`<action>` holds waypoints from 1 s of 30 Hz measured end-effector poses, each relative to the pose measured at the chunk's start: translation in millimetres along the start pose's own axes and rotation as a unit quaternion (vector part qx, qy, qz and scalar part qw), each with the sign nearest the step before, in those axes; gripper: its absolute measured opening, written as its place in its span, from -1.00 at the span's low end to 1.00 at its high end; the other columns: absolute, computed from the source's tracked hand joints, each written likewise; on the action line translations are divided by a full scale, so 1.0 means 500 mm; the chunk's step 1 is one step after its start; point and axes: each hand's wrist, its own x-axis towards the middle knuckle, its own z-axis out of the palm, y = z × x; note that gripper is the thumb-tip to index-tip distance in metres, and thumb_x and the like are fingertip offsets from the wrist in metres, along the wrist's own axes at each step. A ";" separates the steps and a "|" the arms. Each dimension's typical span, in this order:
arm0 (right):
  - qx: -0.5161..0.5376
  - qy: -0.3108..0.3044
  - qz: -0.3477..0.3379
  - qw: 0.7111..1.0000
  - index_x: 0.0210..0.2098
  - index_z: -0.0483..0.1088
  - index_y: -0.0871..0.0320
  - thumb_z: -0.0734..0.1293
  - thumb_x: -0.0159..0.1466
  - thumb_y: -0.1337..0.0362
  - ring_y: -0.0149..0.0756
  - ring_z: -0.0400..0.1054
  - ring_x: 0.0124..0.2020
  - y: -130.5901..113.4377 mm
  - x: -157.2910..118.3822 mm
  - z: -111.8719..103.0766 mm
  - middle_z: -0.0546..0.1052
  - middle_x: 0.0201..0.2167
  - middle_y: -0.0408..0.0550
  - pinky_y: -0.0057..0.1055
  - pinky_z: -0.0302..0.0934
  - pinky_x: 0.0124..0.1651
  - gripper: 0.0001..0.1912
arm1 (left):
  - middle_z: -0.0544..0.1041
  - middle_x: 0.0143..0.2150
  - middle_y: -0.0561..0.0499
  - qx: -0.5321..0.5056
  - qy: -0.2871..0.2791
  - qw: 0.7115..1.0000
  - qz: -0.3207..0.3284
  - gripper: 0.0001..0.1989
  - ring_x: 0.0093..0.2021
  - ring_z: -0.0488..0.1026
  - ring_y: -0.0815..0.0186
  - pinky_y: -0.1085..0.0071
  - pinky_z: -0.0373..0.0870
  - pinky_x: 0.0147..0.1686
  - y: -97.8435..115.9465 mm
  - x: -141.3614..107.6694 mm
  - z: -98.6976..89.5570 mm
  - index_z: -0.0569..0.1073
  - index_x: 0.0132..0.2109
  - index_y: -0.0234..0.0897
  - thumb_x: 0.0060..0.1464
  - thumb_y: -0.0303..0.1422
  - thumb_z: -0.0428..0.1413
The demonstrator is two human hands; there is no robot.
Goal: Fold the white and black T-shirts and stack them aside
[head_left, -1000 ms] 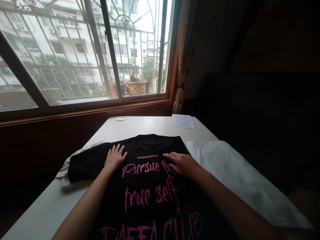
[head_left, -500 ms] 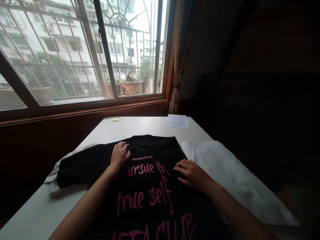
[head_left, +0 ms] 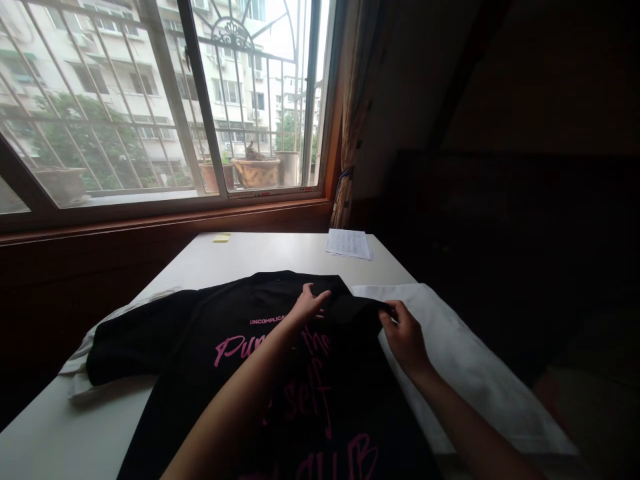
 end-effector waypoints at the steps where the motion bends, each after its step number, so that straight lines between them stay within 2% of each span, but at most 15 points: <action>1: -0.002 0.001 0.006 1.000 -0.17 0.35 0.04 0.22 0.31 0.05 -0.10 0.47 -0.17 0.003 0.001 -0.002 0.55 -0.22 0.00 -0.23 0.40 -0.13 -0.76 | 0.48 0.07 -0.40 -0.021 -0.016 1.000 -0.013 0.05 -0.27 0.61 0.17 0.27 0.56 -0.30 0.004 0.002 0.014 -0.04 0.41 -0.34 0.03 0.08 0.30; 4: -0.011 0.011 0.017 1.000 -0.15 0.35 0.05 0.21 0.29 0.05 -0.09 0.47 -0.14 0.013 0.005 -0.007 0.56 -0.19 0.01 -0.22 0.39 -0.10 -0.75 | 0.53 -0.07 -0.28 -0.061 -0.047 0.996 -0.033 0.05 -0.35 0.58 0.25 0.30 0.54 -0.31 0.015 0.008 0.048 -0.05 0.41 -0.36 0.01 -0.06 0.37; 7: -0.018 0.023 0.020 0.999 -0.16 0.34 0.04 0.21 0.29 0.02 -0.08 0.47 -0.16 0.023 0.013 -0.010 0.56 -0.23 0.00 -0.20 0.38 -0.10 -0.74 | 0.55 -0.16 -0.14 -0.071 -0.045 0.996 -0.027 -0.11 -0.32 0.57 0.32 0.36 0.51 -0.24 0.025 0.022 0.063 -0.01 0.39 -0.32 0.10 -0.27 0.32; 9: -0.017 0.033 0.017 0.999 -0.19 0.34 0.04 0.22 0.28 0.01 -0.08 0.47 -0.20 0.029 0.019 -0.013 0.55 -0.26 -0.01 -0.19 0.38 -0.12 -0.73 | 0.55 -0.13 -0.12 -0.060 -0.028 0.998 -0.015 -0.24 -0.23 0.58 0.31 0.37 0.49 -0.17 0.030 0.035 0.066 0.04 0.37 -0.30 0.15 -0.37 0.24; 12: -0.014 0.043 0.012 0.999 -0.22 0.34 0.06 0.24 0.28 -0.01 -0.10 0.46 -0.23 0.035 0.027 -0.016 0.54 -0.30 -0.03 -0.21 0.36 -0.15 -0.72 | 0.54 0.00 -0.23 -0.014 0.005 1.000 -0.001 -0.29 -0.03 0.55 0.15 0.29 0.46 -0.06 0.027 0.045 0.068 0.11 0.34 -0.34 0.12 -0.40 0.22; 14: -0.016 0.044 0.016 0.999 -0.23 0.35 0.07 0.24 0.28 -0.02 -0.10 0.45 -0.24 0.037 0.031 -0.019 0.54 -0.31 -0.03 -0.23 0.35 -0.16 -0.71 | 0.49 0.10 -0.32 0.025 0.016 1.000 0.005 -0.23 0.11 0.48 0.00 0.21 0.40 0.05 0.019 0.042 0.071 0.16 0.32 -0.37 0.03 -0.38 0.30; 16: -0.019 0.042 0.023 0.999 -0.24 0.35 0.07 0.25 0.28 -0.03 -0.11 0.45 -0.25 0.040 0.032 -0.021 0.54 -0.32 -0.03 -0.24 0.33 -0.17 -0.70 | 0.47 0.14 -0.35 0.054 0.010 0.998 0.011 -0.14 0.16 0.43 -0.09 0.16 0.35 0.11 0.009 0.033 0.077 0.17 0.33 -0.38 -0.06 -0.34 0.37; 19: -0.021 0.043 0.029 0.998 -0.25 0.36 0.06 0.26 0.27 -0.03 -0.11 0.45 -0.26 0.044 0.033 -0.024 0.54 -0.33 -0.04 -0.25 0.32 -0.19 -0.70 | 0.55 0.01 -0.25 0.069 -0.025 0.997 0.022 -0.03 0.05 0.50 -0.07 0.13 0.37 0.08 -0.001 0.021 0.090 0.15 0.37 -0.34 -0.12 -0.29 0.41; 23: -0.024 0.055 0.033 0.998 -0.25 0.36 0.07 0.26 0.27 -0.03 -0.11 0.45 -0.27 0.050 0.035 -0.029 0.53 -0.34 -0.05 -0.25 0.31 -0.20 -0.70 | 0.56 -0.21 -0.02 0.045 -0.057 0.996 0.045 0.00 -0.23 0.55 0.14 0.24 0.47 -0.12 0.006 0.022 0.111 0.10 0.42 -0.22 -0.11 -0.42 0.38; 26: -0.023 0.062 0.033 0.997 -0.25 0.37 0.07 0.27 0.27 -0.03 -0.13 0.44 -0.29 0.050 0.034 -0.034 0.53 -0.35 -0.05 -0.26 0.32 -0.22 -0.71 | 0.51 -0.20 -0.01 0.002 -0.030 0.998 0.051 -0.14 -0.33 0.50 0.30 0.38 0.46 -0.28 0.024 0.035 0.118 0.00 0.45 -0.21 0.10 -0.42 0.23; 30: -0.011 0.067 0.009 0.998 -0.26 0.37 0.08 0.29 0.32 -0.02 -0.17 0.43 -0.31 0.042 0.027 -0.040 0.51 -0.37 -0.08 -0.29 0.35 -0.24 -0.71 | 0.49 -0.13 -0.05 -0.040 0.020 0.997 0.068 -0.29 -0.32 0.50 0.37 0.46 0.45 -0.31 0.058 0.057 0.097 -0.08 0.45 -0.23 0.29 -0.36 0.07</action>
